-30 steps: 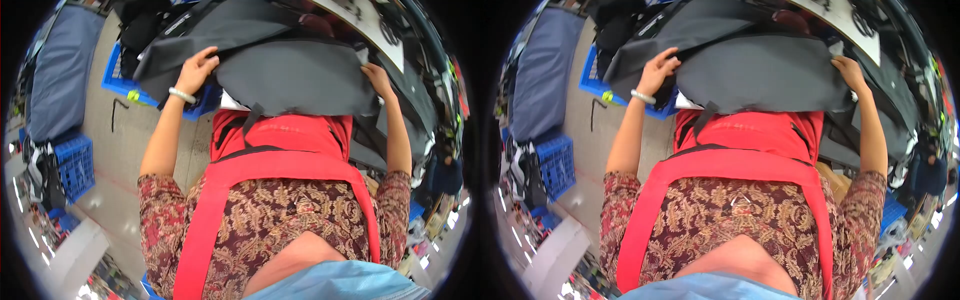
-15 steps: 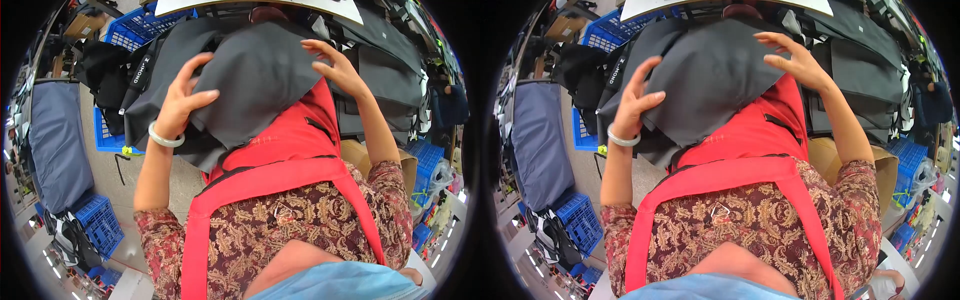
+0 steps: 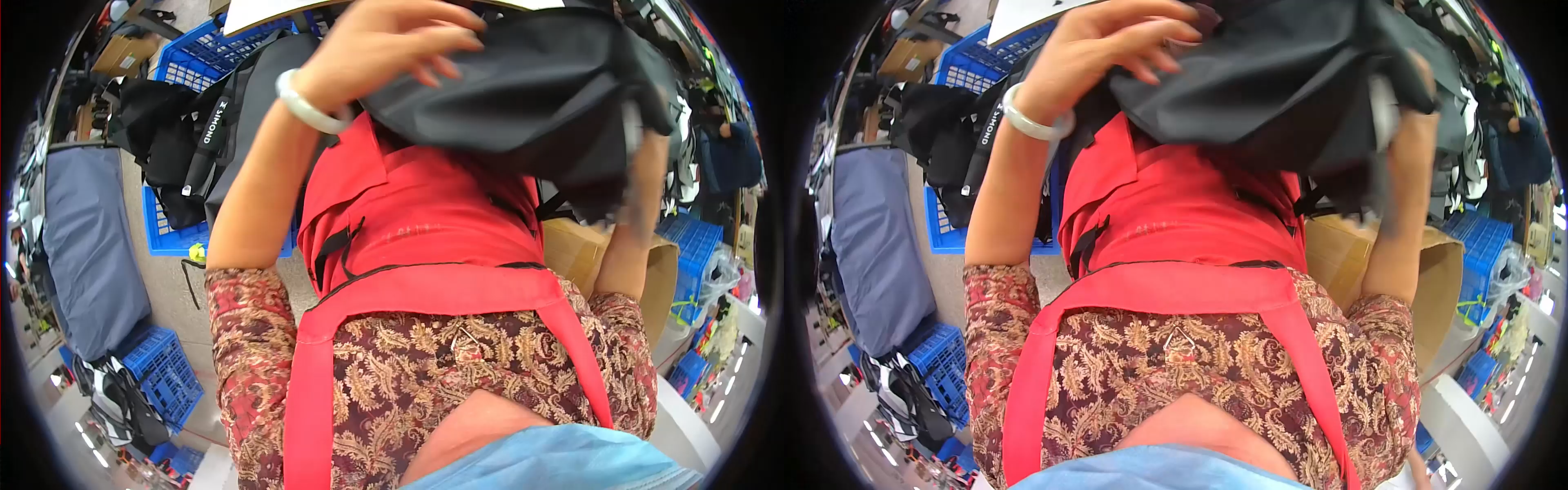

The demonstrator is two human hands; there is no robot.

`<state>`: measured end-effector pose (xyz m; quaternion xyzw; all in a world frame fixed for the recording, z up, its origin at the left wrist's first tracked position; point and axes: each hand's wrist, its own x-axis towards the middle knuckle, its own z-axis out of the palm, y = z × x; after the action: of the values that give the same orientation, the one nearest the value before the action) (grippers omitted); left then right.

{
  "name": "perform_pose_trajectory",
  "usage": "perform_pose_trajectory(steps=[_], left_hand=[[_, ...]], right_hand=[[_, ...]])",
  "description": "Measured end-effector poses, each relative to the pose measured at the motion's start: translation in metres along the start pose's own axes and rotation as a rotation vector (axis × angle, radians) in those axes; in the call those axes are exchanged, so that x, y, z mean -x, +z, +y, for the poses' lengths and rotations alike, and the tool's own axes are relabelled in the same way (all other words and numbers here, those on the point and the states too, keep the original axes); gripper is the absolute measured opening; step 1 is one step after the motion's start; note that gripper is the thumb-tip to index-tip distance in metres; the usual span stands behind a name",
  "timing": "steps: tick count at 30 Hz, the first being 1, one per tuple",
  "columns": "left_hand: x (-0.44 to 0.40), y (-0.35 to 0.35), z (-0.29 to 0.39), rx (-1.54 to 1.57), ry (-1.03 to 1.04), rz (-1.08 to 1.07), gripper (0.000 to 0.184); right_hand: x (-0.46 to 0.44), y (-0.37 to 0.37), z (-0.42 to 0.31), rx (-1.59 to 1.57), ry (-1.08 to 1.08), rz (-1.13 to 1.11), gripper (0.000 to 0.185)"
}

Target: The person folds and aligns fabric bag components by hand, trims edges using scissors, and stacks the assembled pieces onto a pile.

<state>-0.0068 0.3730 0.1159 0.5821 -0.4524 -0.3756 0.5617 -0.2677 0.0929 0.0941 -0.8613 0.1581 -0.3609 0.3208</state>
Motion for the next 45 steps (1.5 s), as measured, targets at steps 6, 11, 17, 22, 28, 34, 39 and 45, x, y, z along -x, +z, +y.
perform_pose_trajectory(steps=[6, 11, 17, 22, 28, 34, 39, 45], left_hand=[[0.027, -0.055, -0.146, -0.426, -0.194, 0.321, 0.038], [0.029, -0.022, -0.169, -0.689, -0.016, 0.455, 0.049], [0.013, 0.002, -0.158, -1.071, 0.242, 0.301, 0.069], [0.006, 0.002, -0.174, -1.075, 0.094, 0.081, 0.060], [0.006, 0.028, -0.177, -0.942, 0.078, 0.054, 0.031], [0.020, 0.087, -0.128, -0.933, 0.201, -0.262, 0.021], [0.023, 0.104, -0.118, -0.893, 0.248, -0.252, 0.030], [0.055, 0.107, -0.110, -0.995, 0.238, -0.299, 0.030]], right_hand=[[0.008, -0.078, 0.043, -0.264, 0.258, 0.014, 0.043], [0.025, -0.109, 0.060, -0.350, 0.432, -0.148, 0.052], [0.030, -0.130, 0.046, -0.394, 0.544, -0.379, 0.068], [0.082, -0.168, 0.151, -0.437, 0.554, -0.256, 0.048], [0.074, -0.153, 0.148, 0.204, 0.761, -0.809, 0.039], [-0.035, -0.105, 0.067, 0.630, 0.258, -0.331, 0.036], [-0.016, 0.083, 0.052, 0.346, 0.028, -0.841, 0.043], [0.035, 0.207, 0.076, 0.701, -0.094, -0.953, 0.043]])
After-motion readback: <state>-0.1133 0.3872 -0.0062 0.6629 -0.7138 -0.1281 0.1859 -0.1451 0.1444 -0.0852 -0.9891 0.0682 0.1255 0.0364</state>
